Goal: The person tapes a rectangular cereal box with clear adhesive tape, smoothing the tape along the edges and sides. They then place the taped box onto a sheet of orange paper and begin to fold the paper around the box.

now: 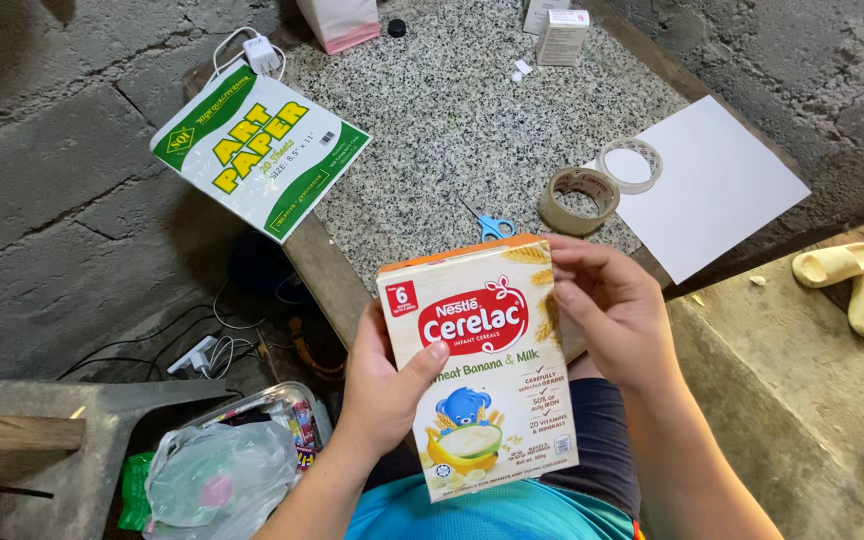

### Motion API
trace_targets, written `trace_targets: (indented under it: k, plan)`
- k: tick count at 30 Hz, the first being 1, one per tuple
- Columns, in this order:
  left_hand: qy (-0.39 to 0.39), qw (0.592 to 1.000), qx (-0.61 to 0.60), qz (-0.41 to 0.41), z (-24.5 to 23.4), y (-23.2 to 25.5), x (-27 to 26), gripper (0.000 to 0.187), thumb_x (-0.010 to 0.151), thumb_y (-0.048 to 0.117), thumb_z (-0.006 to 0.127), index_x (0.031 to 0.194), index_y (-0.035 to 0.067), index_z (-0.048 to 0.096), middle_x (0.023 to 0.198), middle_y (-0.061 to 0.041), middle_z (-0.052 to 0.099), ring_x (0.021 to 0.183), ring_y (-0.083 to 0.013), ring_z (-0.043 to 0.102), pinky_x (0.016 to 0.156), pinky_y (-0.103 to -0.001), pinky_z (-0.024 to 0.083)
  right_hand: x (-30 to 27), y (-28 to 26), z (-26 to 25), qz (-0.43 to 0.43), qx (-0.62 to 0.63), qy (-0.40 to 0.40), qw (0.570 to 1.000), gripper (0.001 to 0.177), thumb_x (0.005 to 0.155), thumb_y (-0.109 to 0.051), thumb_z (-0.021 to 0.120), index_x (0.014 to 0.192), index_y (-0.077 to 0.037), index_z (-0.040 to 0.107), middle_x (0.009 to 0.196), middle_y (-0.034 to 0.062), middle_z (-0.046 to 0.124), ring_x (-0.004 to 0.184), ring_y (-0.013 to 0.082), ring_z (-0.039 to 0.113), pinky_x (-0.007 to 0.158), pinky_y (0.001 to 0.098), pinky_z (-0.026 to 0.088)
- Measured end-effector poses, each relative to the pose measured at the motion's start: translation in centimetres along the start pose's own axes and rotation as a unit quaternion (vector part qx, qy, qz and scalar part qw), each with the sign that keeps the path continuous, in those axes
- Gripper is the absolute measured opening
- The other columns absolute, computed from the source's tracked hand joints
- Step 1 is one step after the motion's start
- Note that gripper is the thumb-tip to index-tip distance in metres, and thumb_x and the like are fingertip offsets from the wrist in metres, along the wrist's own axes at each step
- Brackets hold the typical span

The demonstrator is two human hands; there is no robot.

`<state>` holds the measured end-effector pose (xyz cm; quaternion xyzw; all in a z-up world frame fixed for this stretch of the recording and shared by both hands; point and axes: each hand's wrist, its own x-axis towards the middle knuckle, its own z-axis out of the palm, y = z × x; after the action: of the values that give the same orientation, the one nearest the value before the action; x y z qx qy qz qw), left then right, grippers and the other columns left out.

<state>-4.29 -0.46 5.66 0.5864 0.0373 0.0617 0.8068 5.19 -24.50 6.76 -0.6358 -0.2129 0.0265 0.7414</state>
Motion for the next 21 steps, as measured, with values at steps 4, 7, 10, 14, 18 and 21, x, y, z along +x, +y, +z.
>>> trace_targets:
  k: [4, 7, 10, 14, 18, 21]
  plan:
    - [-0.001, 1.000, 0.005, -0.015, 0.2, 0.7, -0.2, 0.060, 0.088, 0.015, 0.074, 0.138, -0.001, 0.045, 0.126, -0.016, 0.067, 0.116, -0.0211, 0.067, 0.101, -0.039, 0.055, 0.5, -0.7, 1.3, -0.018, -0.051, 0.045, 0.997, 0.029, 0.100, 0.002, 0.066, 0.128, 0.002, 0.062, 0.143, 0.0156, 0.063, 0.115, 0.0139, 0.063, 0.105, 0.0321, 0.053]
    - [-0.006, 1.000, -0.015, -0.020, 0.2, 0.9, -0.3, 0.061, 0.087, 0.014, 0.075, 0.138, -0.001, 0.045, 0.126, -0.015, 0.067, 0.115, -0.0209, 0.067, 0.101, -0.039, 0.056, 0.6, -1.6, 1.9, -0.059, -0.127, 0.043, 0.989, 0.029, 0.099, 0.001, 0.067, 0.127, 0.001, 0.063, 0.141, 0.0151, 0.064, 0.114, 0.0133, 0.064, 0.104, 0.0306, 0.053]
    - [-0.018, 1.000, -0.017, -0.017, 0.0, 1.0, -0.3, 0.060, 0.088, 0.014, 0.076, 0.138, -0.001, 0.045, 0.126, -0.015, 0.067, 0.116, -0.0206, 0.067, 0.101, -0.039, 0.056, 0.8, -2.9, 2.1, -0.086, -0.214, 0.019, 0.973, 0.025, 0.098, 0.000, 0.066, 0.123, 0.000, 0.067, 0.134, 0.0138, 0.067, 0.113, 0.0154, 0.068, 0.102, 0.0304, 0.056]
    - [-0.038, 0.999, -0.011, -0.011, -0.4, 1.1, -0.3, 0.061, 0.088, 0.014, 0.076, 0.138, -0.002, 0.044, 0.128, -0.016, 0.066, 0.117, -0.0203, 0.066, 0.102, -0.039, 0.055, 1.3, -4.4, 1.8, -0.106, -0.322, -0.017, 0.941, 0.024, 0.094, -0.003, 0.068, 0.117, 0.000, 0.069, 0.122, 0.0121, 0.073, 0.111, 0.0190, 0.072, 0.098, 0.0317, 0.057]
    - [-0.057, 0.998, -0.011, -0.012, -0.9, 1.3, -0.4, 0.068, 0.086, 0.015, 0.077, 0.142, -0.001, 0.041, 0.131, -0.014, 0.063, 0.120, -0.0197, 0.064, 0.104, -0.039, 0.054, 1.5, -5.0, 1.3, -0.084, -0.315, -0.060, 0.943, 0.026, 0.091, -0.003, 0.066, 0.116, -0.001, 0.071, 0.116, 0.0125, 0.071, 0.105, 0.0208, 0.070, 0.093, 0.0321, 0.056]
    - [-0.072, 0.997, -0.018, -0.015, -1.3, 1.3, -0.4, 0.068, 0.087, 0.017, 0.077, 0.142, -0.003, 0.041, 0.132, -0.016, 0.064, 0.121, -0.0213, 0.065, 0.104, -0.040, 0.054, 1.4, -4.8, 1.1, -0.103, -0.294, -0.076, 0.947, 0.027, 0.091, -0.004, 0.067, 0.118, 0.000, 0.071, 0.118, 0.0129, 0.069, 0.108, 0.0214, 0.068, 0.096, 0.0323, 0.054]
